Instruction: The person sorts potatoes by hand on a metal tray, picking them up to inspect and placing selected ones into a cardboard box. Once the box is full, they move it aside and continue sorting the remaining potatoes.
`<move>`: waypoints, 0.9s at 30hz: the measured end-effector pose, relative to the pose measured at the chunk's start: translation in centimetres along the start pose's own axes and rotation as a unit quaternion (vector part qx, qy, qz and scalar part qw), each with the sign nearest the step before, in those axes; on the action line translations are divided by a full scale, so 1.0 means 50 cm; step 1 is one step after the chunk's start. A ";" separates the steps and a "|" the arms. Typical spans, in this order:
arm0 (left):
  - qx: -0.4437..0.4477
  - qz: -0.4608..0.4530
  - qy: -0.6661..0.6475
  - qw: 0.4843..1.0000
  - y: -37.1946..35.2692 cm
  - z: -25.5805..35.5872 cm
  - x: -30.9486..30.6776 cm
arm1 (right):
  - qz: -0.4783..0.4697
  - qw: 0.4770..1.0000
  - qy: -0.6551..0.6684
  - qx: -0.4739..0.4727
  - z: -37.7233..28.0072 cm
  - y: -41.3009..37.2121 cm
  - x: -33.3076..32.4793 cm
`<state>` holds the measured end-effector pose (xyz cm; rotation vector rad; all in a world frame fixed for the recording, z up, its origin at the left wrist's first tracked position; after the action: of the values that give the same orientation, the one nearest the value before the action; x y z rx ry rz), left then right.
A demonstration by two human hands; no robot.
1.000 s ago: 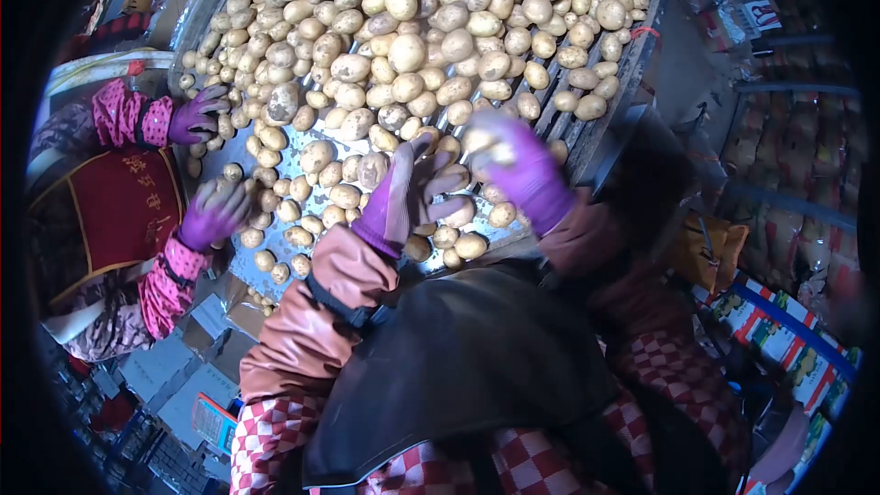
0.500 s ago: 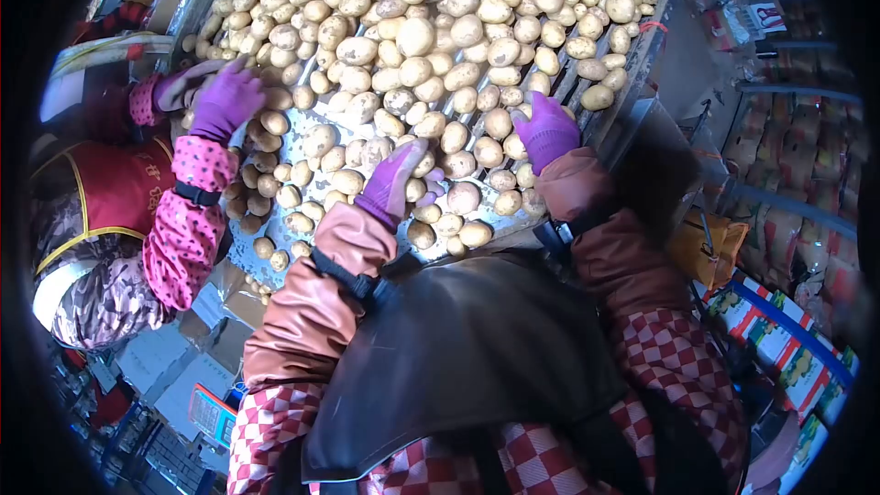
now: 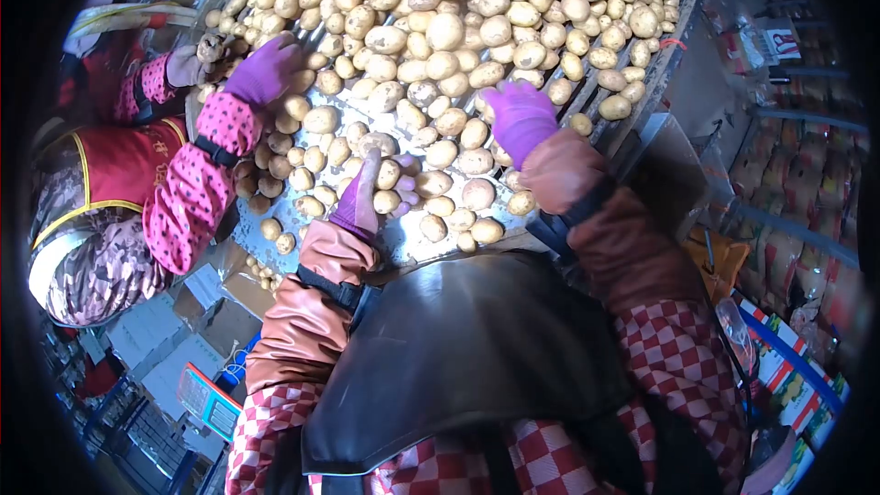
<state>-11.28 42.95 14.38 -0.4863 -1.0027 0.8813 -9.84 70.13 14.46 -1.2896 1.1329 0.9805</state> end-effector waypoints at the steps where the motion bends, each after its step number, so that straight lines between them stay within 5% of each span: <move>1: 0.007 -0.010 0.040 0.999 -0.018 0.014 0.018 | -0.013 1.000 -0.021 0.007 -0.016 0.010 0.009; 6: 0.080 -0.002 -0.076 0.994 -0.069 0.010 -0.048 | -0.072 0.996 -0.057 0.020 -0.036 0.010 0.008; 11: 0.165 0.190 -0.115 0.961 -0.230 -0.043 -0.234 | -0.120 0.992 -0.038 0.028 -0.025 0.026 0.017; 12: 0.192 0.161 -0.199 0.947 -0.275 -0.052 -0.259 | -0.110 0.993 -0.045 0.010 -0.018 0.032 0.035; 14: 0.228 0.318 -0.192 0.900 -0.352 -0.082 -0.366 | -0.120 0.991 -0.049 -0.014 -0.015 0.054 0.042; 15: 0.255 0.311 -0.217 0.889 -0.377 -0.120 -0.479 | -0.134 0.990 -0.048 -0.018 -0.016 0.064 0.038; 16: 0.290 0.390 -0.275 0.829 -0.398 -0.145 -0.552 | -0.148 0.988 -0.047 -0.019 -0.017 0.073 0.035; 18: 0.323 0.472 -0.260 0.778 -0.444 -0.193 -0.671 | -0.167 0.985 -0.041 -0.018 -0.019 0.079 0.031; 20: 0.283 0.566 0.075 0.771 -0.469 -0.249 -0.897 | -0.177 0.984 -0.032 -0.012 -0.019 0.072 0.030; 23: 0.359 0.495 0.456 0.647 -0.410 -0.168 -0.773 | -0.187 0.982 -0.022 0.006 -0.024 0.066 0.034; 25: 0.266 0.429 0.422 0.753 -0.350 -0.082 -0.394 | -0.189 0.981 -0.011 0.028 -0.029 0.062 0.036; 26: 0.381 0.336 0.437 0.742 -0.289 -0.084 -0.346 | -0.188 0.981 -0.003 0.043 -0.028 0.057 0.036; 27: 0.335 0.222 0.368 0.838 -0.258 -0.056 -0.247 | -0.163 0.983 -0.002 0.086 -0.030 0.058 0.042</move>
<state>-6.64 25.55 15.81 -0.3960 0.1691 1.2473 -12.38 68.67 11.89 -1.2822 0.9430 0.6279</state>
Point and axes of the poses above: each hand's wrist, its own y-axis towards the middle knuckle, its own x-axis out of the palm, z = x × y, the point moved 3 cm from there along y, towards the middle knuckle, and after that the axes turned 6 degrees about -z, right-handed, at the moved point
